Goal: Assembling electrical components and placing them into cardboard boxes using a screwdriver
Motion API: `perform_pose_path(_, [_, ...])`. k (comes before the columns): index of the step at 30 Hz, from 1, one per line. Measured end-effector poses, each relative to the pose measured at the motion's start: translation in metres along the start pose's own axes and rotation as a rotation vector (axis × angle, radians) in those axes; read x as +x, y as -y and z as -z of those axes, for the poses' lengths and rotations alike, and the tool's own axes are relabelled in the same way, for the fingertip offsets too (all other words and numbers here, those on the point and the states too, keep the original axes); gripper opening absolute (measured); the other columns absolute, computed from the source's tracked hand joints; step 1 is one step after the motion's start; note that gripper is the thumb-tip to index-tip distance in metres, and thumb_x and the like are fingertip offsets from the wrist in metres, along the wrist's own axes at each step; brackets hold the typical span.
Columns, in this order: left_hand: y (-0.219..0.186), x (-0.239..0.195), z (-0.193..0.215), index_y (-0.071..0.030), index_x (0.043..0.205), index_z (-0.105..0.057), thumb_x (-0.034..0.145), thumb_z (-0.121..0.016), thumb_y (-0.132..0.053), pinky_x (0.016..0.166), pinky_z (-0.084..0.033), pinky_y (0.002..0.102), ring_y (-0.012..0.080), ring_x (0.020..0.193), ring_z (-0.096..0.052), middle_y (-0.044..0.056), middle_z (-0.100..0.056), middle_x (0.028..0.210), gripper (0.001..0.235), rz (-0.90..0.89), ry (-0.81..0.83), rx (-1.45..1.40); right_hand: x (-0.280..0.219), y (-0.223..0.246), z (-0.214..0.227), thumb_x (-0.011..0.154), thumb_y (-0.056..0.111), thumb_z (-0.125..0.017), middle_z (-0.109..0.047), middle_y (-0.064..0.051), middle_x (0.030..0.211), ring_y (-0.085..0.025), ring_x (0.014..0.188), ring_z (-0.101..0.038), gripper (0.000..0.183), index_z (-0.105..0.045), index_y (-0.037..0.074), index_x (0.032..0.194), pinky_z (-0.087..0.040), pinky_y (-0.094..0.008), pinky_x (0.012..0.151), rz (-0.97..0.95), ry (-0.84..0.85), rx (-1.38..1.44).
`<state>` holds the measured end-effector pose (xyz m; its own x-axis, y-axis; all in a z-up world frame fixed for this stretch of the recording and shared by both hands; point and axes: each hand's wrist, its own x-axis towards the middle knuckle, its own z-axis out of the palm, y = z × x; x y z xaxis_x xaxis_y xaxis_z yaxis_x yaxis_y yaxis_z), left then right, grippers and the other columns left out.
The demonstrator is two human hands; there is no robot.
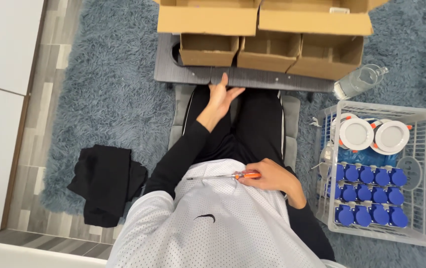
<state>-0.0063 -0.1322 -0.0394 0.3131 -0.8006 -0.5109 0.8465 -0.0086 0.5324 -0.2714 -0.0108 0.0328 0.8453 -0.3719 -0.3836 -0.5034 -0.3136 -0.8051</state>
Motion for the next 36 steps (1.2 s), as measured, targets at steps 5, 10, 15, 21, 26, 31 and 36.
perform_pose_path(5, [0.023, -0.032, 0.028, -0.007, 0.164, 0.0, 0.115, -0.059, -0.025, 0.114, -0.047, 0.078, 0.0777, 0.14, -0.035, 0.035, -0.002, 0.165, 0.079, 0.003, -0.024, -0.03, 0.002, 0.004, -0.006, 0.087, 0.056, -0.082, -0.072, -0.012, 0.064, -0.034, 0.066, -0.072, 0.042, -0.075, 0.015, 0.081, -0.054, -0.041, 0.064, -0.061, -0.043, -0.061])
perform_pose_path(10, [0.035, -0.063, 0.052, -0.008, 0.164, -0.008, 0.116, -0.058, -0.025, 0.116, -0.048, 0.075, 0.0743, 0.141, -0.039, 0.033, -0.009, 0.167, 0.071, 0.06, -0.011, -0.047, 0.012, -0.014, -0.021, 0.077, 0.069, -0.082, -0.078, -0.017, 0.075, -0.046, 0.079, -0.077, 0.053, -0.074, 0.017, 0.081, -0.058, -0.057, 0.072, -0.063, -0.203, -0.342])
perform_pose_path(15, [0.025, -0.065, 0.068, -0.005, 0.166, 0.022, 0.117, -0.052, -0.017, 0.125, -0.042, 0.069, 0.0661, 0.151, -0.032, 0.036, 0.006, 0.169, 0.089, 0.116, 0.057, -0.014, 0.026, -0.031, -0.025, 0.078, 0.068, -0.087, -0.074, -0.005, 0.072, -0.03, 0.073, -0.076, 0.05, -0.069, 0.021, 0.076, -0.057, -0.041, 0.065, 0.1, -0.448, -0.301])
perform_pose_path(21, [-0.034, -0.106, 0.07, 0.01, 0.168, -0.001, 0.12, -0.045, -0.026, 0.131, -0.035, 0.061, 0.0511, 0.158, -0.039, 0.038, -0.016, 0.171, 0.075, 0.273, 0.22, 0.117, 0.037, -0.061, -0.031, 0.082, 0.072, -0.085, -0.065, 0.003, 0.076, -0.019, 0.079, -0.07, 0.052, -0.066, 0.023, 0.084, -0.056, -0.032, 0.071, 0.166, -0.657, -0.496])
perform_pose_path(26, [-0.094, -0.145, 0.056, 0.004, 0.162, -0.038, 0.114, -0.054, -0.044, 0.112, -0.052, 0.063, 0.0503, 0.134, -0.067, 0.035, -0.055, 0.157, 0.07, 0.231, 0.561, 0.95, 0.044, -0.062, -0.031, 0.082, 0.066, -0.088, -0.069, -0.001, 0.095, -0.024, 0.089, -0.067, 0.049, -0.068, 0.021, 0.083, -0.05, -0.038, 0.08, 0.267, -0.621, -0.514])
perform_pose_path(31, [-0.185, -0.157, -0.032, 0.002, 0.141, -0.065, 0.114, -0.059, -0.032, 0.112, -0.05, 0.066, 0.0535, 0.132, -0.064, 0.033, -0.067, 0.137, 0.044, -0.392, 0.978, 1.418, 0.05, -0.045, -0.021, 0.085, 0.066, -0.087, -0.073, -0.002, 0.101, -0.024, 0.09, -0.065, 0.052, -0.069, 0.018, 0.076, -0.046, -0.038, 0.082, 0.261, -0.565, -0.44])
perform_pose_path(36, [-0.235, -0.063, -0.09, -0.006, 0.138, -0.063, 0.114, -0.059, -0.035, 0.104, -0.057, 0.042, 0.0257, 0.123, -0.072, 0.013, -0.073, 0.138, 0.038, -0.764, 0.537, 1.756, 0.051, -0.028, -0.011, 0.092, 0.071, -0.07, -0.073, 0.005, 0.107, -0.016, 0.094, -0.061, 0.053, -0.079, 0.019, 0.088, -0.041, -0.036, 0.089, 0.011, -0.302, -0.391])
